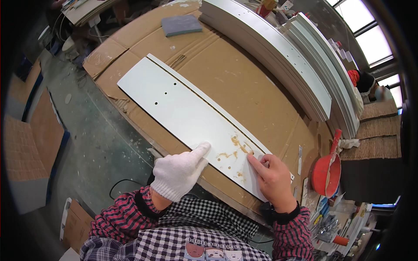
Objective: The person applies a brown paste from a red bowl onto a white rectangular panel using a small tool. They then use a green scraper to spread the paste into the panel's holes and smooth the surface. The person works on a single panel throughout the clip.
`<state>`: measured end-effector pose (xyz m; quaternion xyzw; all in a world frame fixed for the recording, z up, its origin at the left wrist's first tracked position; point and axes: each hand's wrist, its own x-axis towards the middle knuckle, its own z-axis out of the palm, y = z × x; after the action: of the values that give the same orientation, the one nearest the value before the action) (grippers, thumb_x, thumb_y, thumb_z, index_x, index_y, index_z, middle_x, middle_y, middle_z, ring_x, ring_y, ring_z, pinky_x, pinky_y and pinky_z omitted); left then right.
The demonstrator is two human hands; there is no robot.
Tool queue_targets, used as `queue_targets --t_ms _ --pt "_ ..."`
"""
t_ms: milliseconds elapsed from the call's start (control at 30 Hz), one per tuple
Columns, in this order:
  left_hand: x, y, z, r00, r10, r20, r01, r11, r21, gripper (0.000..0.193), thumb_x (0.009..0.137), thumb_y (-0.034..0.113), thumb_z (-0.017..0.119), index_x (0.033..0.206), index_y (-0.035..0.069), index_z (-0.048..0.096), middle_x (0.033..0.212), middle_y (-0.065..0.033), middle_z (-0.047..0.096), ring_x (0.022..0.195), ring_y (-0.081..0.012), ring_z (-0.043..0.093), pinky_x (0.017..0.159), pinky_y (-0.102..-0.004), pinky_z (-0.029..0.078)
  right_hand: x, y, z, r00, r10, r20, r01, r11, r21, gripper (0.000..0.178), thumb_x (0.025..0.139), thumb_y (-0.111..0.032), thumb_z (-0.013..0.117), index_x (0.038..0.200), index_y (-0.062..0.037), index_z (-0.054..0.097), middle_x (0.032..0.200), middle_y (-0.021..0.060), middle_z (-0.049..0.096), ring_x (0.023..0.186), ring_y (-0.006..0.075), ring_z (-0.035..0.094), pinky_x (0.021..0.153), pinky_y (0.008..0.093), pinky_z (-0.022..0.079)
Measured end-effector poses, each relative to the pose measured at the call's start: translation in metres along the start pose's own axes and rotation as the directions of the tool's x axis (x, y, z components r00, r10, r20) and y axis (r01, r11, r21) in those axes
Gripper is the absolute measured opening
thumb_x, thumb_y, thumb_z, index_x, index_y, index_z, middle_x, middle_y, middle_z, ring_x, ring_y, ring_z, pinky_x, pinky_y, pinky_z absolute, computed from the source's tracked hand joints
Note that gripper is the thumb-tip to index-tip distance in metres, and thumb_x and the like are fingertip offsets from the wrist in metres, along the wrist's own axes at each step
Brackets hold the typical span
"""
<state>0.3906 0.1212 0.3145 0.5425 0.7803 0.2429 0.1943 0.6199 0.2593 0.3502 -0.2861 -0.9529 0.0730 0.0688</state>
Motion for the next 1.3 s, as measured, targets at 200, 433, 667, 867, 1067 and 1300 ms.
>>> queue_targets --t_ms 200,433,667,867,1067,1300 --pt "0.000 -0.002 0.001 1.000 0.006 -0.004 -0.006 1.000 -0.025 0.033 0.095 0.024 0.064 0.127 0.016 0.066 0.074 -0.0087 0.072 0.051 -0.0185 0.068 0.055 -0.0296 0.056 -0.004 0.002 -0.001 0.999 0.034 -0.033 -0.035 0.999 -0.022 0.046 0.079 -0.002 0.064 0.120 -0.0203 0.073 0.094 0.0082 0.060 0.082 0.0274 0.062 0.068 0.0390 0.051" --pt "0.001 -0.001 0.001 1.000 0.007 -0.006 -0.007 1.000 -0.010 0.033 0.095 0.025 0.064 0.126 0.016 0.066 0.074 -0.0093 0.072 0.051 -0.0189 0.068 0.055 -0.0297 0.056 0.001 0.003 -0.001 0.995 0.075 -0.063 -0.072 0.996 0.050 0.046 0.079 0.001 0.064 0.119 -0.0188 0.073 0.091 0.0078 0.060 0.079 0.0264 0.062 0.066 0.0375 0.051" --pt "0.001 -0.001 0.001 1.000 -0.013 0.027 0.013 1.000 -0.026 0.033 0.095 0.024 0.063 0.126 0.016 0.066 0.074 -0.0096 0.072 0.052 -0.0192 0.069 0.056 -0.0302 0.056 0.003 0.000 0.001 0.994 0.109 -0.010 -0.107 0.991 0.077 0.047 0.079 0.003 0.060 0.121 -0.0140 0.072 0.093 0.0107 0.059 0.078 0.0277 0.062 0.068 0.0364 0.051" --pt "0.000 -0.002 0.001 1.000 -0.003 0.012 0.003 1.000 -0.015 0.035 0.095 0.024 0.063 0.129 0.016 0.064 0.076 -0.0095 0.073 0.052 -0.0187 0.069 0.056 -0.0296 0.056 -0.012 0.003 0.005 0.989 0.145 -0.027 -0.143 0.986 0.083 0.049 0.077 0.003 0.061 0.123 -0.0119 0.070 0.091 0.0086 0.059 0.077 0.0268 0.061 0.065 0.0378 0.051" --pt "-0.001 -0.002 0.002 1.000 0.001 -0.010 -0.002 0.999 -0.033 0.034 0.095 0.024 0.063 0.128 0.017 0.065 0.075 -0.0093 0.072 0.052 -0.0189 0.069 0.056 -0.0290 0.057 0.007 -0.013 0.003 0.998 0.047 -0.051 -0.048 0.999 -0.011 0.046 0.079 0.001 0.061 0.122 -0.0117 0.070 0.088 0.0078 0.057 0.074 0.0262 0.059 0.065 0.0371 0.050" --pt "0.000 -0.001 0.001 1.000 -0.009 0.006 0.009 1.000 -0.003 0.033 0.095 0.026 0.062 0.127 0.018 0.066 0.073 -0.0084 0.072 0.052 -0.0193 0.069 0.057 -0.0306 0.057 0.013 -0.017 0.008 0.999 -0.001 -0.042 0.000 0.999 -0.037 0.045 0.079 -0.003 0.063 0.122 -0.0150 0.070 0.088 0.0069 0.057 0.075 0.0244 0.060 0.064 0.0367 0.050"
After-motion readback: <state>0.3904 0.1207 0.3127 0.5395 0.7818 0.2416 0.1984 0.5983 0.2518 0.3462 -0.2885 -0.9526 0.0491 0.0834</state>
